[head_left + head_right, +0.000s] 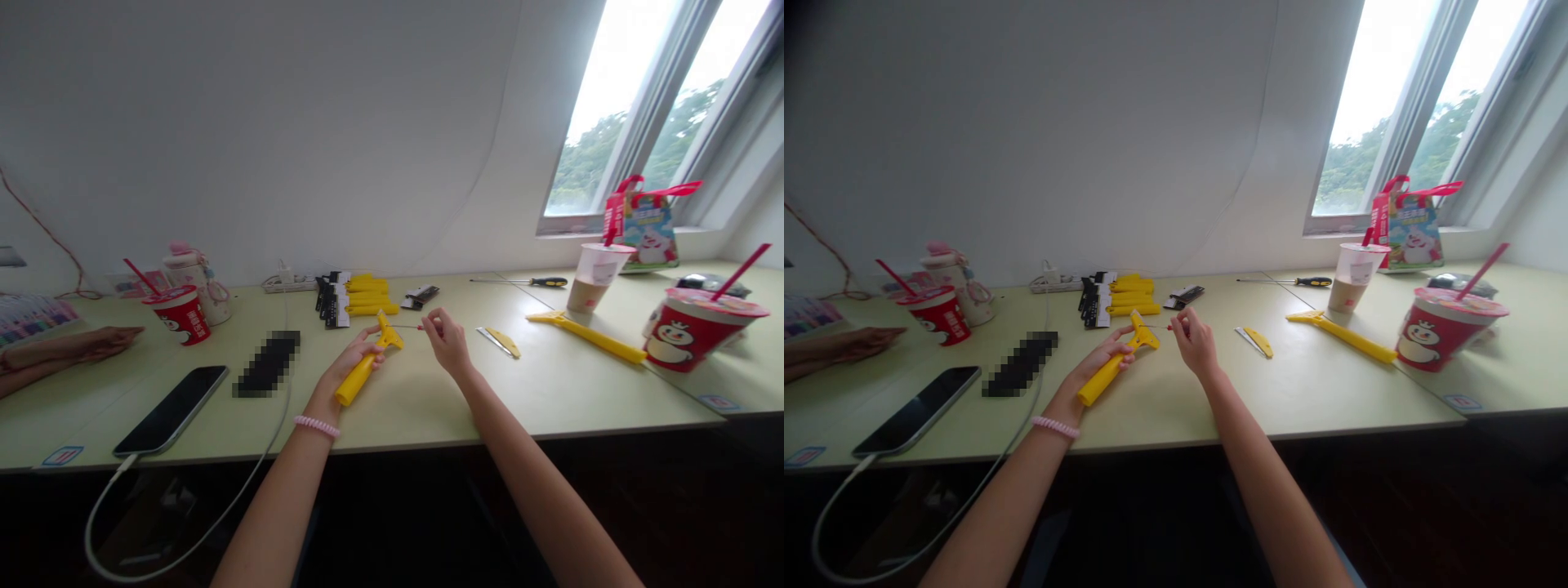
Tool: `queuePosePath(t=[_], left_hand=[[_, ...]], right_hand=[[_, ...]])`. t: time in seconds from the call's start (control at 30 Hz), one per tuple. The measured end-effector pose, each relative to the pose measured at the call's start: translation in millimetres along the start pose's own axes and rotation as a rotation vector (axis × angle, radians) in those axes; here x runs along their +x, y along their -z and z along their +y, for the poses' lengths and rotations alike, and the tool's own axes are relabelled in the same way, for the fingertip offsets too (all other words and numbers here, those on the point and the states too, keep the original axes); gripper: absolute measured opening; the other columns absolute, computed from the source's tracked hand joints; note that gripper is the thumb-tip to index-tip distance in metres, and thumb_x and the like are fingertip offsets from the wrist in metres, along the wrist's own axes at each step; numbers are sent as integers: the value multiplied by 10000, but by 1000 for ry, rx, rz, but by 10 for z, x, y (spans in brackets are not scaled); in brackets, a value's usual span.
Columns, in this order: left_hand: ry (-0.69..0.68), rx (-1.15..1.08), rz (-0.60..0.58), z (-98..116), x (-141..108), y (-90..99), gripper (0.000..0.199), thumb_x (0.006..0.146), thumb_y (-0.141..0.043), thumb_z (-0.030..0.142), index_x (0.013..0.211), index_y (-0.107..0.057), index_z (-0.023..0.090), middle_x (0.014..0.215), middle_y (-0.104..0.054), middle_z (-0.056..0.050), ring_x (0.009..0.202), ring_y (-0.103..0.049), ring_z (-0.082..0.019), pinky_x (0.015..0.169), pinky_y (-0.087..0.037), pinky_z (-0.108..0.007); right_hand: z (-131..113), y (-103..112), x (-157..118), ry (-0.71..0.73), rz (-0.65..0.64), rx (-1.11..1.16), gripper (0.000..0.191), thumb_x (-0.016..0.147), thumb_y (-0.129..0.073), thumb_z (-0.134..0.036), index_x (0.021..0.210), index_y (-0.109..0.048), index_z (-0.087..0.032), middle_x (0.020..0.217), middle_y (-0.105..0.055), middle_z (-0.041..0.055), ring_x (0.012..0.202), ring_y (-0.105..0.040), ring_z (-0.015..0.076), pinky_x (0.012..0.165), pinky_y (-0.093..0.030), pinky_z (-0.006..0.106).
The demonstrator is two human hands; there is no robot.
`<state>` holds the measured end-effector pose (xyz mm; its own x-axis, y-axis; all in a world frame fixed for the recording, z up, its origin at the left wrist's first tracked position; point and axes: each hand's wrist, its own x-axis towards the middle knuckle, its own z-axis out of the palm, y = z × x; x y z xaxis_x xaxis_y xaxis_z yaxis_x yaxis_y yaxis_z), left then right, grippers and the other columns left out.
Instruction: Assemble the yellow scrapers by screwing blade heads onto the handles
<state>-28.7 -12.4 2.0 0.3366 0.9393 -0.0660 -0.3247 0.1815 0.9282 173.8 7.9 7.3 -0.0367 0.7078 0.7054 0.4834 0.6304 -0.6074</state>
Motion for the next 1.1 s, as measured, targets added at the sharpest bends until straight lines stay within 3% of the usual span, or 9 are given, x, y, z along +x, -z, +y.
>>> queuePosePath(t=[0.13, 0.5, 0.77, 0.97, 1.1], left_hand=[[-1, 8, 6, -1, -1, 1, 652, 691, -551, 55, 1291, -341, 202, 829, -559, -56, 486, -484, -36, 434, -381, -143], [10, 40, -17, 5, -14, -17, 635, 690, -569, 73, 1271, -357, 217, 876, -549, -48, 504, -483, -33, 441, -383, -146], [-12, 35, -20, 5, -17, -13, 633, 697, -565, 75, 1275, -349, 215, 894, -547, -56, 515, -488, -37, 452, -392, -152], [-44, 31, -7, 11, -2, -6, 629, 695, -556, 66, 1276, -356, 203, 820, -551, -47, 492, -485, -39, 443, -382, -153], [-38, 34, 0, 2, 2, -9, 612, 682, -575, 71, 1253, -391, 193, 828, -562, -55, 504, -505, -50, 449, -393, -164]], right_hand=[[-4, -4, 9, 25, 16, 33, 153, 817, -460, -351, 787, -441, -202, 655, -544, -23, 540, -465, 90, 534, -350, 193], [-61, 5, -18, 18, 130, 7, 177, 802, -491, -359, 731, -484, -197, 631, -620, -9, 474, -485, 83, 526, -372, 193], [-33, -2, -13, 34, 92, -23, 193, 831, -456, -363, 748, -496, -194, 579, -597, -30, 437, -449, 75, 506, -345, 191], [-66, -1, -35, 135, 40, -114, 186, 834, -440, -347, 778, -533, -196, 732, -618, 35, 622, -544, 121, 592, -403, 212], [-80, 4, -39, 87, 55, -84, 188, 836, -435, -351, 799, -543, -201, 673, -612, 16, 568, -531, 113, 595, -416, 216]])
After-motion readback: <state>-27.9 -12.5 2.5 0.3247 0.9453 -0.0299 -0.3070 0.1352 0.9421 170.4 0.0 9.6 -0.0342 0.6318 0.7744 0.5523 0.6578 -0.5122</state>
